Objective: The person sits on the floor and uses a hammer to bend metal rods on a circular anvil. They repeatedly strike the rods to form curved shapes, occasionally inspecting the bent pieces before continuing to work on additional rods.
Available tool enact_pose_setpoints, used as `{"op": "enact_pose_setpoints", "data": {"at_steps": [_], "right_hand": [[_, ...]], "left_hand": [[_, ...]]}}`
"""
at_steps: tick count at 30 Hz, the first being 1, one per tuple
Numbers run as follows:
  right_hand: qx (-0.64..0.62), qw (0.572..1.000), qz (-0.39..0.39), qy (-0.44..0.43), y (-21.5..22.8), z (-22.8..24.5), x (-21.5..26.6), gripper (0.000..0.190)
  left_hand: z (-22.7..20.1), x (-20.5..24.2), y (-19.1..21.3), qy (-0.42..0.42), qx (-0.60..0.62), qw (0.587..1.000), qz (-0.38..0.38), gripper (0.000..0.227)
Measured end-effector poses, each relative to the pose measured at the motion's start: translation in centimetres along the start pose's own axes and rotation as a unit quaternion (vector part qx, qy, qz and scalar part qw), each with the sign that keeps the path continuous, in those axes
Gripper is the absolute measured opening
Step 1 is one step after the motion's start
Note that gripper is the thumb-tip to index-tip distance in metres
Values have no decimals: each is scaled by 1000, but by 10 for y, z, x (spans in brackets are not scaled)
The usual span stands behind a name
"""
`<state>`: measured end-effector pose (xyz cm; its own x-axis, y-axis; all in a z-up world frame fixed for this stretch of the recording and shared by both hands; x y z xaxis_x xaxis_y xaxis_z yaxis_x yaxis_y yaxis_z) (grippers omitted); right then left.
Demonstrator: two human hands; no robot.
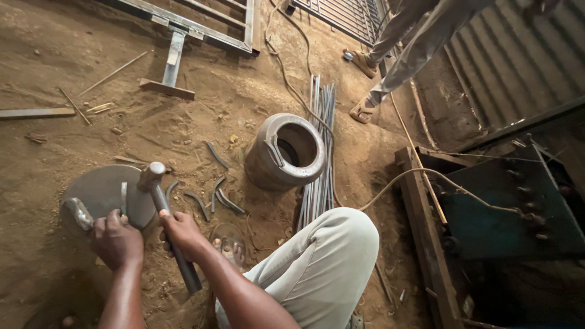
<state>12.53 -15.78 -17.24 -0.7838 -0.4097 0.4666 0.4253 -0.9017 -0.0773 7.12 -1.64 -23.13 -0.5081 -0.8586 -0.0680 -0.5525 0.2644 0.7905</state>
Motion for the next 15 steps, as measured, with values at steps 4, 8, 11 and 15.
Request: {"op": "enact_pose_setpoints", "data": {"at_steps": [4, 8, 11, 15], "right_hand": [[4, 1000, -5, -9, 0, -3, 0, 37], [-3, 1000, -2, 8, 0, -8, -3, 39], [-9, 1000, -3, 13, 0, -12, -5, 40], [-10, 1000, 1, 20, 1, -16, -8, 40]], "left_hand": [[0, 1, 1, 13, -2, 1000, 9, 17], [4, 1, -6, 13, -6, 1000, 18, 24], [12, -1, -16, 19, -16, 999, 29, 22], [14, -1, -27, 28, 15, 998, 53, 27]]}}
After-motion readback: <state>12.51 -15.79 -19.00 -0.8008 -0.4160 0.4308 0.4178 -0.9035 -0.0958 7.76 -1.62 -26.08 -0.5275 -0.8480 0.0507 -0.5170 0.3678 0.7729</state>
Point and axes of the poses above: each hand's wrist, its own x-axis away from the middle knuckle, its own y-axis out of the back of the hand, z = x × y, the point moved 3 cm from there along -x, towards the middle knuckle, and after that the axes turned 14 degrees about y, right-handed, at the moved point
